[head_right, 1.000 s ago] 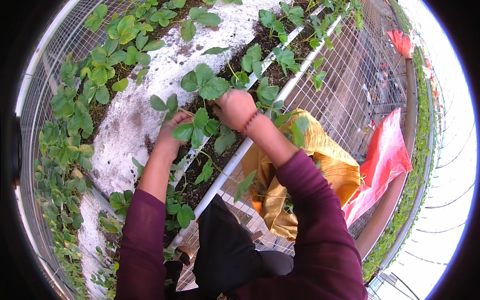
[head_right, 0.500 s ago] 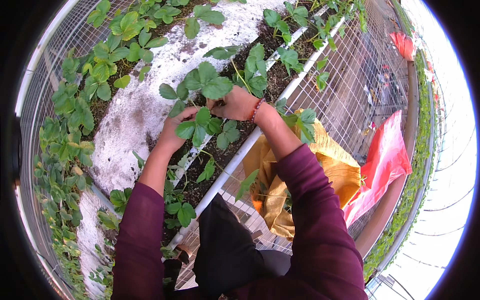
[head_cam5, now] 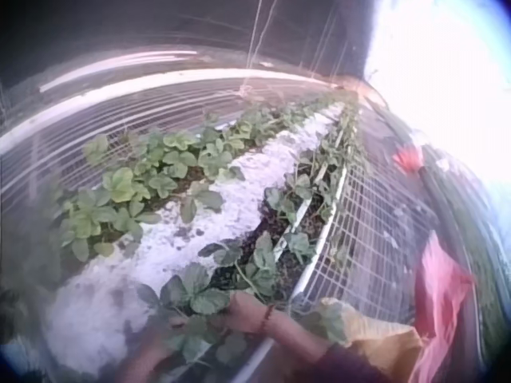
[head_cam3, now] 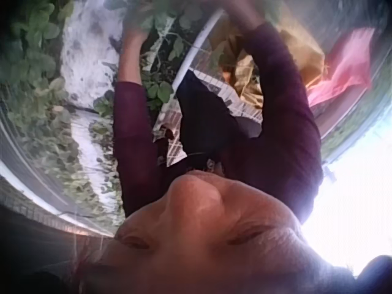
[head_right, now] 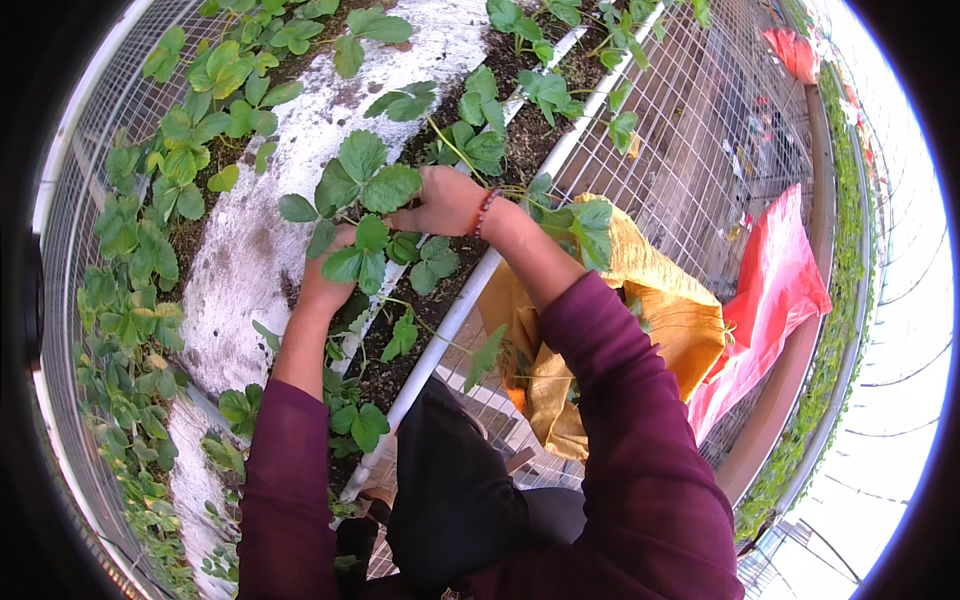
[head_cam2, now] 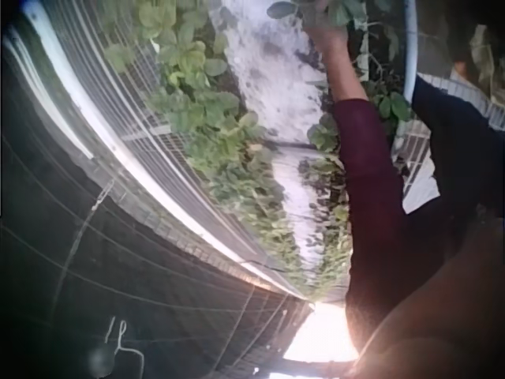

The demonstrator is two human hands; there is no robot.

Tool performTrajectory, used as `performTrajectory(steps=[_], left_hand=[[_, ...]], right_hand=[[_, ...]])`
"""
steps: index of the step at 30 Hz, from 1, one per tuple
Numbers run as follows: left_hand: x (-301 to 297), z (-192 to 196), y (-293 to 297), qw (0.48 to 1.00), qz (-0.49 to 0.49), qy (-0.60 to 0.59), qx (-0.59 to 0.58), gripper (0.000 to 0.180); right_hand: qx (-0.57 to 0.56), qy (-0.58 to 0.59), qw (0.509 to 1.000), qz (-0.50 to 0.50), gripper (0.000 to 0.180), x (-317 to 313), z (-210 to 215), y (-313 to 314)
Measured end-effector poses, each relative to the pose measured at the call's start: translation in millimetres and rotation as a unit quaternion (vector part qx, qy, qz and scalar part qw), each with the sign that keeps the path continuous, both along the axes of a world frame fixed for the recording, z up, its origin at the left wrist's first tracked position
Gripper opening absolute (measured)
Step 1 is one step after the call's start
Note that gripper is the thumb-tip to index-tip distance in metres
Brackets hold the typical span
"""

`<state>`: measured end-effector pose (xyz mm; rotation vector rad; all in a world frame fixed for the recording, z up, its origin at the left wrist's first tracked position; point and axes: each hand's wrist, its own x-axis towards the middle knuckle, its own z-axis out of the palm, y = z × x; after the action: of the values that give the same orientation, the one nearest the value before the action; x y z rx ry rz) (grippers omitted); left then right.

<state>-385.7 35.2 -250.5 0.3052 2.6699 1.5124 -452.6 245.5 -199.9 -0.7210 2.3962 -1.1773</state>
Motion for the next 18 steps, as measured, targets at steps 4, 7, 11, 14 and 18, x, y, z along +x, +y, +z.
performTrajectory(steps=[4,7,11,14,18], left_hand=[[-5.3,-3.0,4.3,0.992,0.034,-0.103,0.06,0.011],[-7.3,-4.8,10.9,0.958,0.099,-0.235,0.13,0.013],[-12.1,-3.6,8.9,0.964,0.081,-0.23,0.11,0.012],[-9.1,2.2,9.9,0.992,0.014,-0.122,0.041,0.01],[-4.9,10.0,15.1,0.998,0.013,-0.01,-0.067,0.008]], right_hand=[[-0.019,0.033,0.999,0.001,0.015,0.6,-5.5,1.8],[-0.002,0.032,0.999,0.017,0.011,0.9,-8.4,3.4],[-0.015,0.022,0.999,0.019,0.009,1.3,-14.3,5.9],[-0.003,0.032,0.999,0.014,0.009,1.3,-17.7,7.4],[-0.031,0.076,0.997,-0.01,0.013,1.9,-21.5,5.6]])
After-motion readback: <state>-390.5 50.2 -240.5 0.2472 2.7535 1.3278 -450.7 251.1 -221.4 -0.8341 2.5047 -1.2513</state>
